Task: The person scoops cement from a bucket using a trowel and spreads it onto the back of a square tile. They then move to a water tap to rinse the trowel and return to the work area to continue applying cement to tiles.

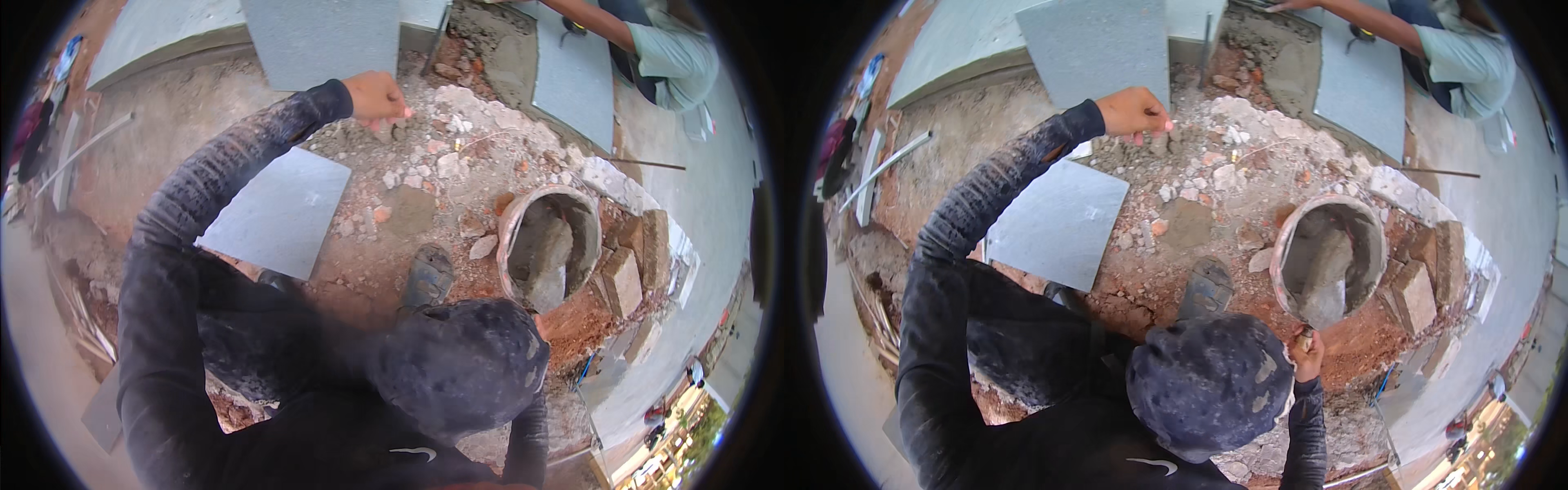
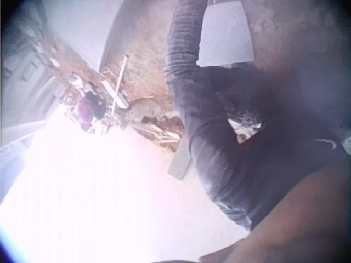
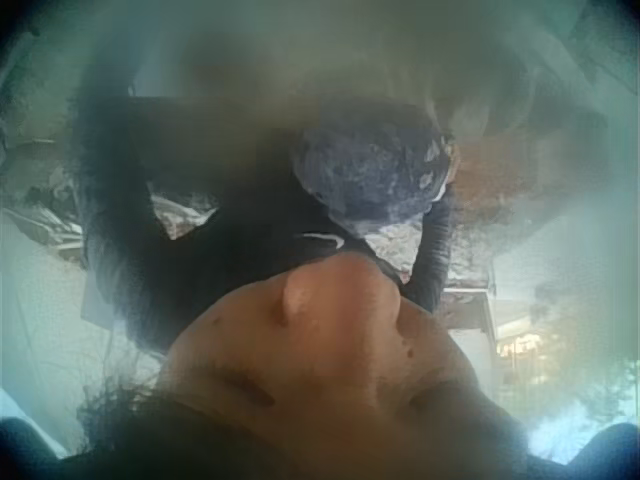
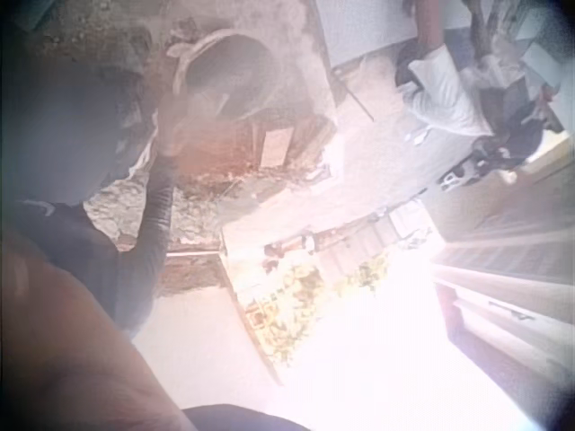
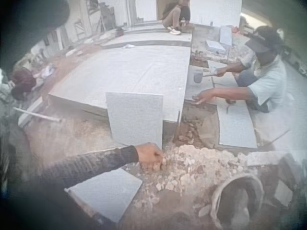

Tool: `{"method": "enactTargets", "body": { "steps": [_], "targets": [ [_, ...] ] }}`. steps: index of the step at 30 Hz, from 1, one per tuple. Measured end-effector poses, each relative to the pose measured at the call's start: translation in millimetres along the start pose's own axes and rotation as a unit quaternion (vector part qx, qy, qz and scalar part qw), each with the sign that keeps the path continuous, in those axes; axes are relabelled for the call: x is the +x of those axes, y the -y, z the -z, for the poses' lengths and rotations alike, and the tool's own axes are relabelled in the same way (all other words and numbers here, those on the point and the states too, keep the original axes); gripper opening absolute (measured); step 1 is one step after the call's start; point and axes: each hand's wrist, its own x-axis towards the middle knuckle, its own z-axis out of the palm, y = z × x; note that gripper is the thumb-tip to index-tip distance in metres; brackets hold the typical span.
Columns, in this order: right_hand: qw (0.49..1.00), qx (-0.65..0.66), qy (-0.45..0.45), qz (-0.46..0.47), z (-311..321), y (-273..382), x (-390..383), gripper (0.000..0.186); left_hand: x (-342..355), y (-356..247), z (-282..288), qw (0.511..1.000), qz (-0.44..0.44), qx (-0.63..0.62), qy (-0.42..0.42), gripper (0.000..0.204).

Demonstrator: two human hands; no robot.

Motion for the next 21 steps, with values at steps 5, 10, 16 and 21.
{"method": "enactTargets", "body": {
  "steps": [5, 10, 16, 21],
  "targets": [
    [0.998, -0.041, -0.046, 0.0, -4, 1, 7, 0.022, -99, 81, 73, 0.983, 0.115, 0.067, -0.124, 0.041],
    [0.992, -0.096, -0.08, 0.007, -4, 13, 12, 0.022, -192, 217, 54, 0.924, 0.252, 0.133, -0.256, 0.027],
    [0.978, -0.191, -0.087, 0.013, -22, 45, 21, 0.023, -264, 322, -29, 0.885, 0.299, 0.051, -0.354, 0.03],
    [0.968, -0.247, 0.034, 0.022, -85, 81, 45, 0.024, -286, 344, -75, 0.829, 0.295, -0.029, -0.475, 0.031]
  ]
}}
